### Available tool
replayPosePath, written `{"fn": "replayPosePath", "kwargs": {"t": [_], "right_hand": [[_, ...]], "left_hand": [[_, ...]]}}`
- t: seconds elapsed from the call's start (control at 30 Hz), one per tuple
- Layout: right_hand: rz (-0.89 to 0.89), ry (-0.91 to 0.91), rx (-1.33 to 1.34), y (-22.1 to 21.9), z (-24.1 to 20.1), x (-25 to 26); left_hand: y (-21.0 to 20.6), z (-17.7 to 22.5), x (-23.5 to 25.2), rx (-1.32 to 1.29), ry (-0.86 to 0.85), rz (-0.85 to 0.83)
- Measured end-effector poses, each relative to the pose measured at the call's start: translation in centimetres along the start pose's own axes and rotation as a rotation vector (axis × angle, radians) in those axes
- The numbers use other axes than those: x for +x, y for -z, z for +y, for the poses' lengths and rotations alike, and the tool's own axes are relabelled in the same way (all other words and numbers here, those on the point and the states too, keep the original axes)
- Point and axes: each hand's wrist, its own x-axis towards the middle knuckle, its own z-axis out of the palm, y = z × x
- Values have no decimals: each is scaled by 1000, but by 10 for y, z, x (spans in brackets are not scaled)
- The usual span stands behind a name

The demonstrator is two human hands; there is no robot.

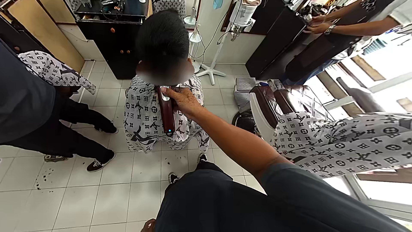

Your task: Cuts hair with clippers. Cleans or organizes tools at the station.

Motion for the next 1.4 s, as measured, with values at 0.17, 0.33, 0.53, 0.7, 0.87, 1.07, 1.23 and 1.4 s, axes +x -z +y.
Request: {"fn": "replayPosePath", "kwargs": {"t": [0.17,0.33,0.53,0.7,0.87,1.07,1.23,1.4], "right_hand": [[19,10,53,0,-5,5],[53,60,-40,2,-11,3],[75,145,-56,9,-20,3],[8,32,-62,20,-19,2],[46,170,-103,21,-23,2],[15,91,-63,31,-21,2],[-96,260,-247,44,-5,-21],[-143,-203,317,103,75,-67]], "left_hand": [[0,3,5,9,-28,12],[0,0,5,-22,-3,19],[3,5,0,-22,30,-7],[4,11,0,-5,22,-1],[2,7,10,25,34,-11],[-1,8,25,-46,73,-27],[9,98,8,-306,46,-61],[19,330,-32,-197,-864,240]]}}
